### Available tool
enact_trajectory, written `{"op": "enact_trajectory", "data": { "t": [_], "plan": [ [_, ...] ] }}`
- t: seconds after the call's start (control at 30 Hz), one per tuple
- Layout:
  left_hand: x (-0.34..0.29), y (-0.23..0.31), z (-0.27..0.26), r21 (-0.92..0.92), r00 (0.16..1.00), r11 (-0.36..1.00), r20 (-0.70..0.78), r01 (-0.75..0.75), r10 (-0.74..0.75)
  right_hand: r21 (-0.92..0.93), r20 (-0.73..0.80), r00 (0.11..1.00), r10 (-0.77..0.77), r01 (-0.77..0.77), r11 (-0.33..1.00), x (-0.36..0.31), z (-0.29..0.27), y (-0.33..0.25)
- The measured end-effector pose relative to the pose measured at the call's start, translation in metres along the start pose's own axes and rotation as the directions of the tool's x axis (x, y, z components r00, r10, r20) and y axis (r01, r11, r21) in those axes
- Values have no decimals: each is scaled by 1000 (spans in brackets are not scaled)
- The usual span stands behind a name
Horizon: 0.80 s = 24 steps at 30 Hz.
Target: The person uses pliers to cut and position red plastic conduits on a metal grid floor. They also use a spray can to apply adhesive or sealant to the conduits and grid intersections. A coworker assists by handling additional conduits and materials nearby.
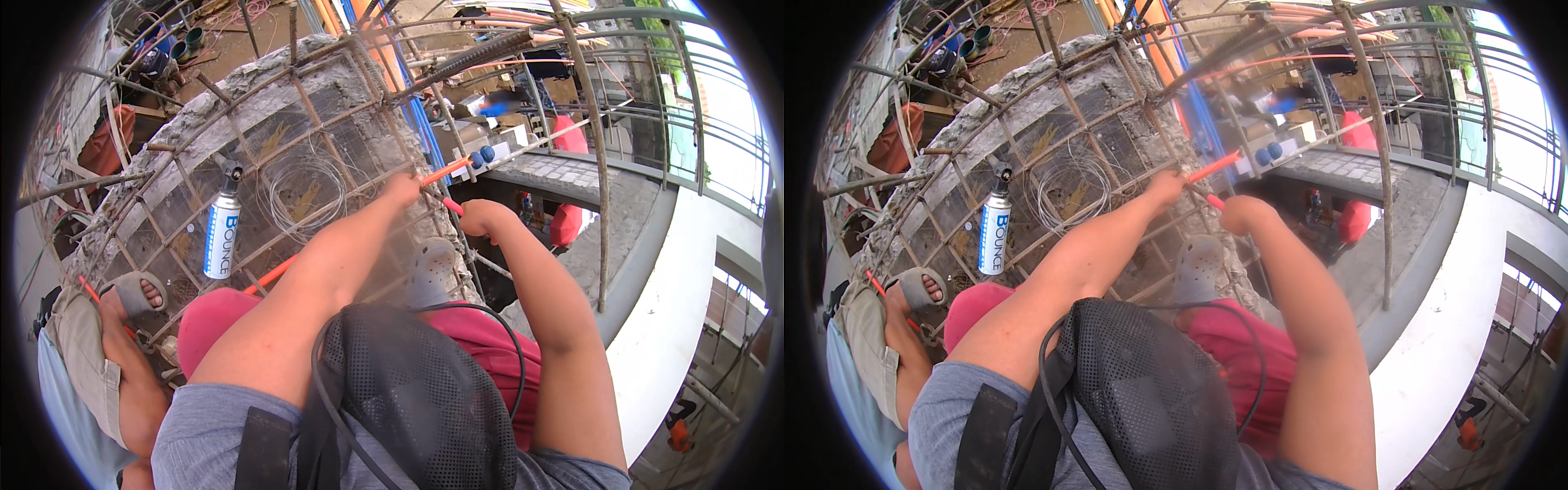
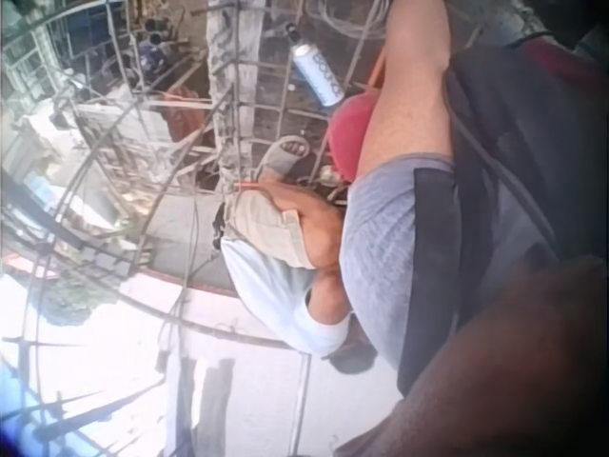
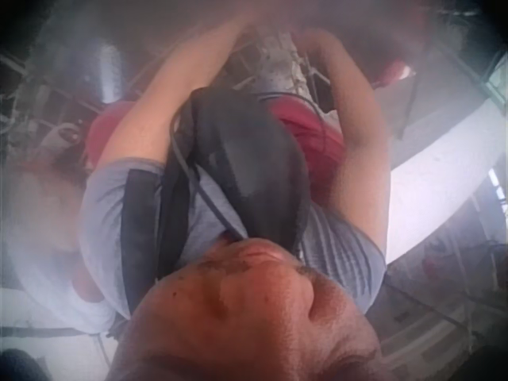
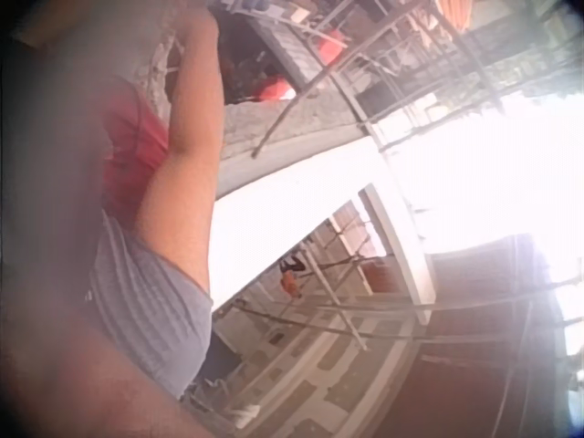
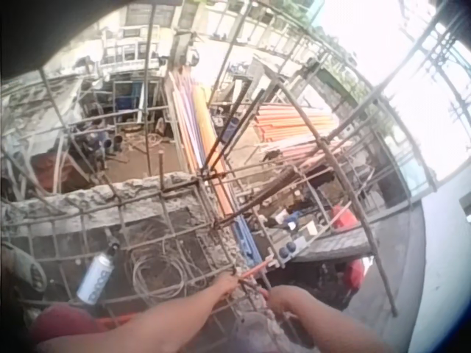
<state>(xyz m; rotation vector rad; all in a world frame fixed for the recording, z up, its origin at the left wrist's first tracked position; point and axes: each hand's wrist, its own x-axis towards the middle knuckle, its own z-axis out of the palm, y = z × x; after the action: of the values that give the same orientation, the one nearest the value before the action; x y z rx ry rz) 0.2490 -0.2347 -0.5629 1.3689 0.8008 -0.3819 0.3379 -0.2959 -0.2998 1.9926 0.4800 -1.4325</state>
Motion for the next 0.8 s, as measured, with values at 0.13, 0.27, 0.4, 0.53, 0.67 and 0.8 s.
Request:
{"op": "enact_trajectory", "data": {
  "t": [0.13, 0.27, 0.4, 0.53, 0.67, 0.8],
  "plan": [
    [-2, -2, 2, 24, 999, 1000, -43, -16, 17, -123, 3, 999, -34, 34, 992, 1, -9, -8],
    [-5, 2, -1, 24, 1000, 1000, -30, 8, -7, -183, -111, 984, -138, 116, 976, 1, 5, -9],
    [-11, 14, -11, 50, 1000, 999, 9, -4, 3, -165, -57, 985, -165, 153, 974, 10, 6, 2],
    [-56, 30, -11, 337, 948, 926, -200, -170, 247, -122, 45, 985, -165, 169, 978, 33, -2, 14],
    [-108, 43, 5, 376, 860, 870, -272, -318, 432, 67, 51, 993, -109, 106, 992, 52, 4, 30],
    [-93, 49, 13, 65, 972, 972, -80, 225, -219, 27, 77, 979, -188, 186, 982, 56, 12, 34]
  ]
}}
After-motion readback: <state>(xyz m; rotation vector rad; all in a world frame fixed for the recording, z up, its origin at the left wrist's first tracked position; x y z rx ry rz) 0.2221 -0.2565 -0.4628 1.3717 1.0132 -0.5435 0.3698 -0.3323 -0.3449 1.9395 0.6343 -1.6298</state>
